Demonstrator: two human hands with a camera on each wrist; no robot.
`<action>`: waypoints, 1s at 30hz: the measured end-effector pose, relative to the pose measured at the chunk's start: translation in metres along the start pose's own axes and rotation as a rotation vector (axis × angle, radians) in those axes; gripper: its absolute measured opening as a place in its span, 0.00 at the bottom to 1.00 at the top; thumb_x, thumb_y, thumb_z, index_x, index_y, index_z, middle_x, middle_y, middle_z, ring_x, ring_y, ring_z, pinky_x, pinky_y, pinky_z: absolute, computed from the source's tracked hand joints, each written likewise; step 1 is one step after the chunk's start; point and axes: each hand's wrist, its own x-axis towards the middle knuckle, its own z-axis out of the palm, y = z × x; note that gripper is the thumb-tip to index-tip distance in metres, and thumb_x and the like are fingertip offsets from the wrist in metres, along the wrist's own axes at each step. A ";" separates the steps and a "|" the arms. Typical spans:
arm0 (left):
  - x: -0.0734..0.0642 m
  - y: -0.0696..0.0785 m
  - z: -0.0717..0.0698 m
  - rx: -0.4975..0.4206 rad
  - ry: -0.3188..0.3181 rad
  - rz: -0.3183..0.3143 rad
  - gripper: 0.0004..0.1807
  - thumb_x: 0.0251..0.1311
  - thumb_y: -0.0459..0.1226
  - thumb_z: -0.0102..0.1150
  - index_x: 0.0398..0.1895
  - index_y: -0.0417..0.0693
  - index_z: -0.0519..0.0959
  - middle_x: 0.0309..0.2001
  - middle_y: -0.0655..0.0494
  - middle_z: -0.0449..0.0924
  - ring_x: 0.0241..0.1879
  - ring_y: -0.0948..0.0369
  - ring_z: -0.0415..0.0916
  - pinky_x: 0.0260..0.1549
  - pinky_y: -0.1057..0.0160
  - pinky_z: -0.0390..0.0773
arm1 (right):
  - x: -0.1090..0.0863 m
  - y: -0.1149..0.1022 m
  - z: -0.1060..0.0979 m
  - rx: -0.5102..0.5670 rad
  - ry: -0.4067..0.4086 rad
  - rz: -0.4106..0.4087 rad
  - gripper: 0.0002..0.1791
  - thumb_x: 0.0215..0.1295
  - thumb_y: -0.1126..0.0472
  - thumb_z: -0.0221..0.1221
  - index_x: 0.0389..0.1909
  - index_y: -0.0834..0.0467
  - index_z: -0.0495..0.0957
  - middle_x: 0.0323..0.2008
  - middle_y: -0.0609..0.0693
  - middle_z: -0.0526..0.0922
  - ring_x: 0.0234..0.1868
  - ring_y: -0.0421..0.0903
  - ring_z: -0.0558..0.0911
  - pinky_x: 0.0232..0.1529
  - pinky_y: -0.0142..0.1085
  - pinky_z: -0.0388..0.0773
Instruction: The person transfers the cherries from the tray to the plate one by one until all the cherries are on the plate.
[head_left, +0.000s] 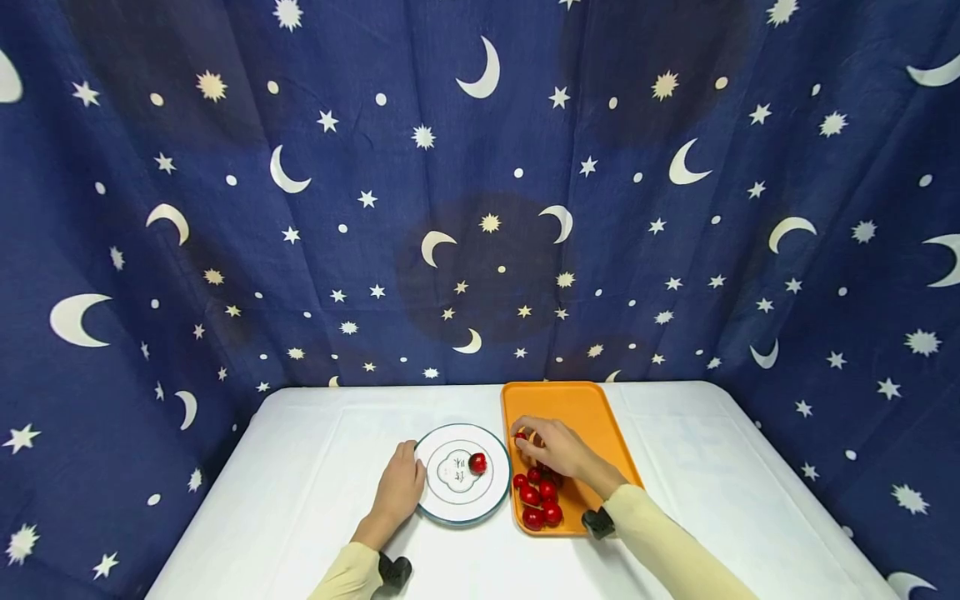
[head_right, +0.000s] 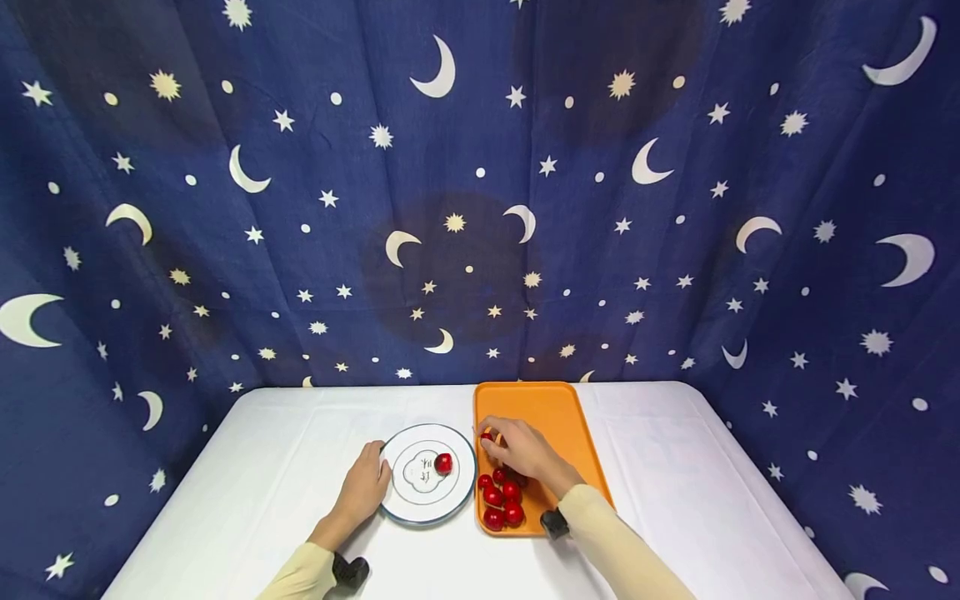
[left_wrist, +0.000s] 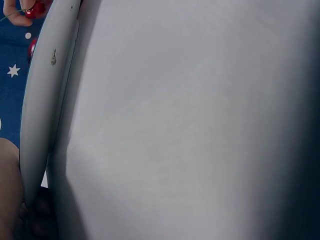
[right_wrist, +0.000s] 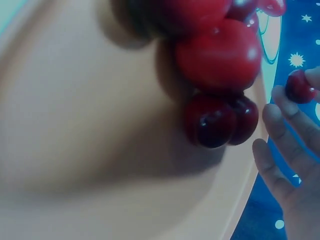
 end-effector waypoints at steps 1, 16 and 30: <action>0.000 0.000 0.000 0.001 -0.002 -0.001 0.19 0.71 0.31 0.50 0.60 0.28 0.72 0.50 0.37 0.79 0.53 0.44 0.83 0.56 0.49 0.82 | 0.001 -0.001 0.000 -0.002 0.001 0.001 0.10 0.73 0.55 0.61 0.51 0.50 0.81 0.38 0.46 0.88 0.35 0.38 0.82 0.41 0.35 0.81; 0.001 -0.001 0.000 -0.006 0.007 0.003 0.18 0.70 0.31 0.51 0.59 0.28 0.72 0.49 0.36 0.79 0.52 0.43 0.82 0.56 0.48 0.82 | 0.027 -0.025 0.008 0.048 -0.026 0.059 0.10 0.73 0.52 0.61 0.48 0.51 0.81 0.42 0.47 0.90 0.42 0.44 0.87 0.46 0.40 0.83; -0.001 -0.002 0.002 -0.028 0.005 -0.015 0.19 0.71 0.32 0.50 0.60 0.28 0.72 0.51 0.36 0.79 0.55 0.43 0.82 0.59 0.48 0.80 | 0.034 -0.030 0.029 -0.018 -0.089 0.064 0.08 0.70 0.54 0.64 0.46 0.49 0.83 0.41 0.45 0.88 0.42 0.42 0.83 0.48 0.43 0.82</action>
